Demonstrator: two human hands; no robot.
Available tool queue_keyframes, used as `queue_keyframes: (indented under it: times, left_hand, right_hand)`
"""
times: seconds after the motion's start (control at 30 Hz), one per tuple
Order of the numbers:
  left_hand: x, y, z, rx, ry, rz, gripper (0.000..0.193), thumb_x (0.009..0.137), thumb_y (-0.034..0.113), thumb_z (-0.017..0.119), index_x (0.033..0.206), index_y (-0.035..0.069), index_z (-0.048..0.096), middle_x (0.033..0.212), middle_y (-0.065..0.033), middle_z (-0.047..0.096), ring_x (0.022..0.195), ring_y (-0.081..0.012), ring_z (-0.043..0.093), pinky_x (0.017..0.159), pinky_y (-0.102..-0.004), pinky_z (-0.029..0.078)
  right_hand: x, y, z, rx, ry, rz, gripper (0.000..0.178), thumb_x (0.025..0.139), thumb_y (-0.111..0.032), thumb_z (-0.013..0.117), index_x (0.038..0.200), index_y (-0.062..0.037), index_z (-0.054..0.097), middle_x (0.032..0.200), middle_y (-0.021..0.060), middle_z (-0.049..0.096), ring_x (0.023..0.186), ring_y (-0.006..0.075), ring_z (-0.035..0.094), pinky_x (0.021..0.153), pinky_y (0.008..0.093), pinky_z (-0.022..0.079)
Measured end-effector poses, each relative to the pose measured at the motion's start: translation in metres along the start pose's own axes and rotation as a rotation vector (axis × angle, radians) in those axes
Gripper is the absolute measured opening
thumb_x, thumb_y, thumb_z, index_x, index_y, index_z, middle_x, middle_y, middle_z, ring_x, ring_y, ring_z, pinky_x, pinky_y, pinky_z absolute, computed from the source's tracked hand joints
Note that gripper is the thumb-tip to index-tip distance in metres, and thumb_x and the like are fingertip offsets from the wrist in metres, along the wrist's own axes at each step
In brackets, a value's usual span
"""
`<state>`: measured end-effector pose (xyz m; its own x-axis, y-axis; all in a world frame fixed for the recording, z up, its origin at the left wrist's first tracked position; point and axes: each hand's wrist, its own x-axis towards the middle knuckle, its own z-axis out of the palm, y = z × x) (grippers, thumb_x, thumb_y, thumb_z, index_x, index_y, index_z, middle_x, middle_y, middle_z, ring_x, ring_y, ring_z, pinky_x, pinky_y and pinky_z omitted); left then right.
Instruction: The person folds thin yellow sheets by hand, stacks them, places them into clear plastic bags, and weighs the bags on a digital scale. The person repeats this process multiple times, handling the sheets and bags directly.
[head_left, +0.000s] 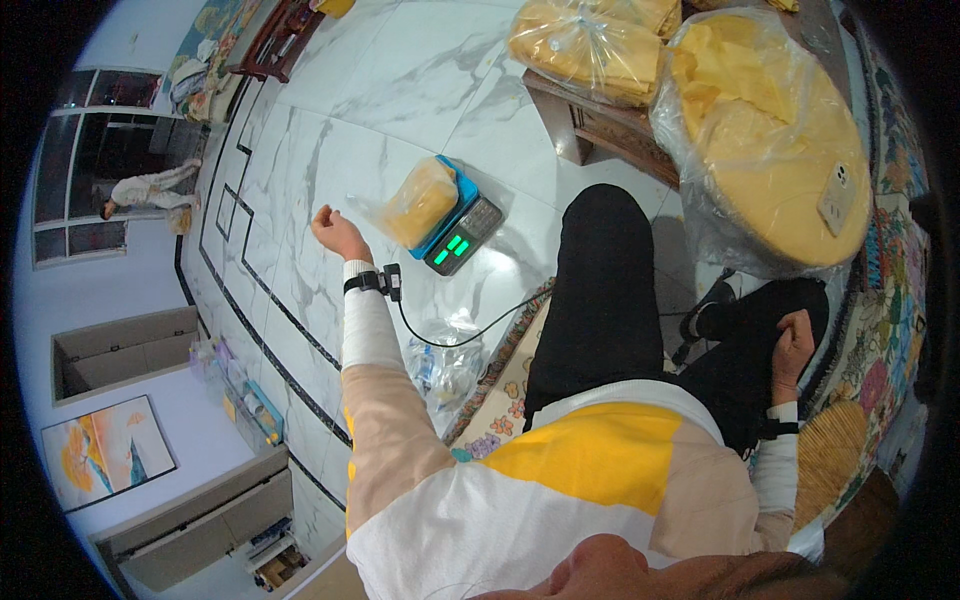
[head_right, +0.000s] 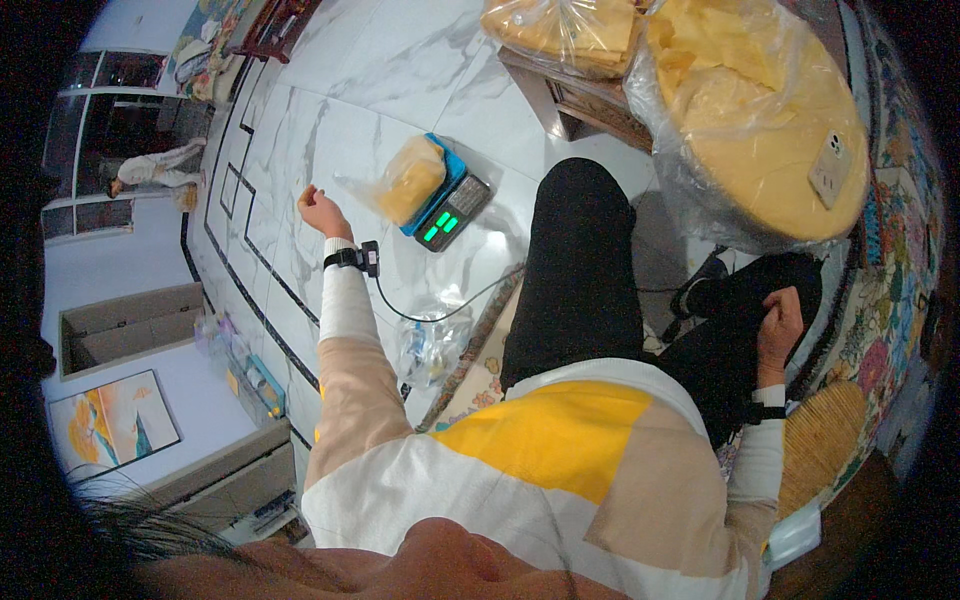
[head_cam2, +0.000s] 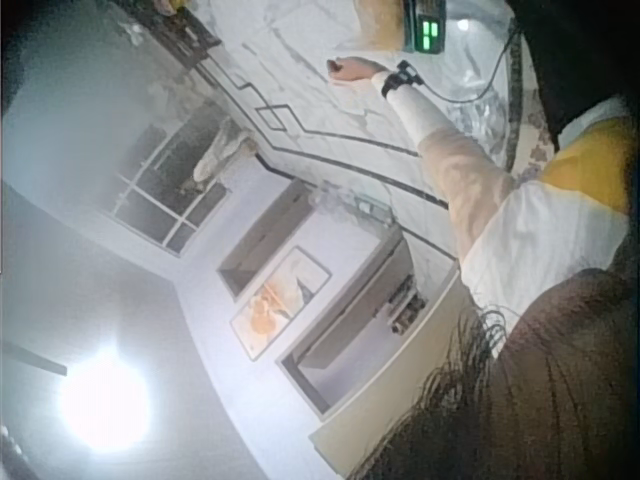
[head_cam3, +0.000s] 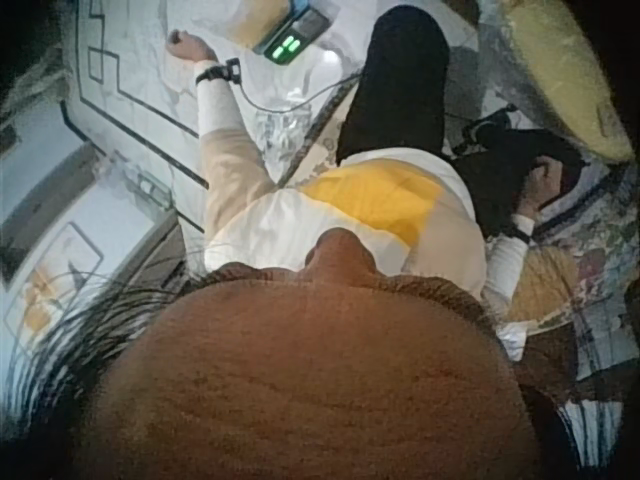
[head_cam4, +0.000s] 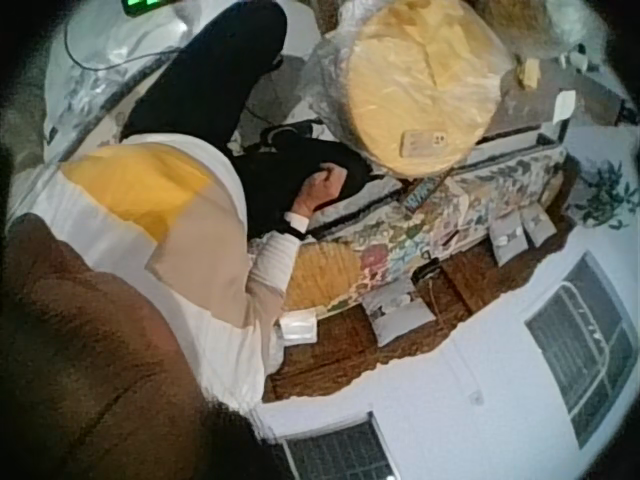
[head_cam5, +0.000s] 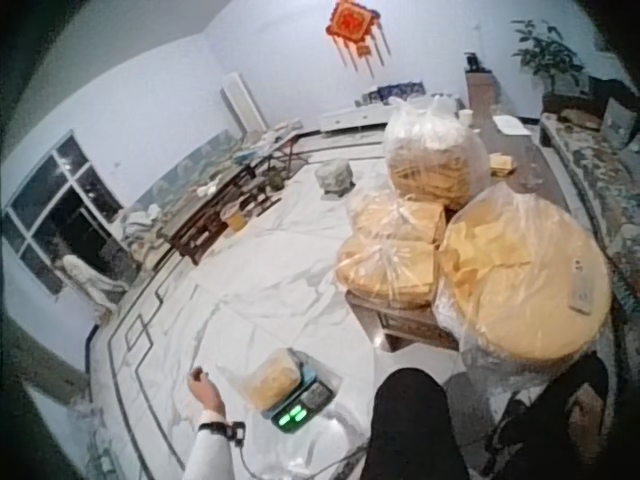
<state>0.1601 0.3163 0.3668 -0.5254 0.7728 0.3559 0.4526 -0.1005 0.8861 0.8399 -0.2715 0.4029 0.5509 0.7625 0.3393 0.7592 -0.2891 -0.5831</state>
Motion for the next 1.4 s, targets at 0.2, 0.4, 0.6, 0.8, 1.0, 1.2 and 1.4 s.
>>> queue_keyframes:
  times: [0.2,0.4,0.6,0.8,1.0,1.2,1.4]
  left_hand:
    - [-0.005,0.017,0.029,0.493,-0.403,0.588,0.034,0.090,-0.005,0.064,0.123,0.002,0.071,0.117,-0.0186,0.073,0.115,-0.0386,0.069,0.104,-0.0492,0.054]
    - [-0.013,-0.002,0.021,1.289,-0.629,0.555,0.110,0.077,0.024,0.088,0.174,0.038,0.038,0.182,-0.0089,0.031,0.170,-0.0357,0.022,0.136,-0.0692,0.010]
    - [0.030,-0.066,0.014,1.287,-0.523,0.048,0.060,0.090,0.034,0.082,0.148,0.028,0.068,0.170,-0.0172,0.050,0.150,-0.0496,0.049,0.120,-0.0656,0.043]
    - [0.054,-0.121,0.044,0.535,-0.300,-0.282,0.038,0.104,0.029,0.052,0.105,-0.002,0.075,0.104,-0.0285,0.079,0.102,-0.0568,0.068,0.095,-0.0614,0.054]
    - [0.009,-0.139,0.054,0.562,0.129,-0.389,0.023,0.094,0.006,0.069,0.117,0.005,0.075,0.125,-0.0245,0.068,0.105,-0.0413,0.072,0.088,-0.0524,0.058]
    - [0.018,-0.155,0.004,0.600,-0.150,-0.386,0.030,0.104,0.027,0.069,0.093,0.000,0.079,0.091,-0.0136,0.080,0.083,-0.0281,0.077,0.072,-0.0466,0.059]
    - [0.019,-0.114,0.005,-0.330,0.002,-0.678,0.056,0.112,0.056,0.059,0.110,0.001,0.068,0.103,-0.0118,0.075,0.099,-0.0275,0.076,0.083,-0.0480,0.056]
  right_hand:
    - [0.001,0.000,0.001,-0.021,0.019,-0.040,0.017,0.090,0.015,0.051,0.085,-0.0009,0.053,0.082,0.0126,0.049,0.072,0.0299,0.051,0.070,0.0359,0.046]
    - [0.007,-0.009,-0.001,-0.082,0.022,-0.016,0.015,0.085,0.010,0.060,0.080,-0.0037,0.058,0.079,0.0152,0.056,0.073,0.0360,0.061,0.066,0.0436,0.051]
    - [0.015,-0.022,-0.002,-0.137,-0.002,0.027,0.015,0.086,0.009,0.061,0.080,-0.0040,0.057,0.079,0.0132,0.055,0.072,0.0360,0.061,0.065,0.0448,0.051]
    - [0.019,-0.022,0.008,-0.155,-0.034,-0.008,0.015,0.085,0.010,0.060,0.081,-0.0042,0.059,0.078,0.0138,0.055,0.070,0.0360,0.060,0.062,0.0438,0.050]
    - [0.050,-0.040,0.009,-0.008,-0.032,-0.073,0.017,0.084,0.015,0.056,0.080,-0.0016,0.060,0.076,0.0149,0.055,0.067,0.0313,0.057,0.062,0.0396,0.049]
    - [0.120,-0.096,0.038,0.209,-0.031,-0.231,0.018,0.082,0.017,0.057,0.081,-0.0007,0.062,0.077,0.0135,0.057,0.071,0.0327,0.059,0.064,0.0387,0.048]
    - [0.149,-0.165,0.095,0.306,-0.332,-0.442,0.015,0.081,0.012,0.062,0.081,-0.0034,0.064,0.078,0.0135,0.060,0.074,0.0348,0.063,0.065,0.0442,0.051]
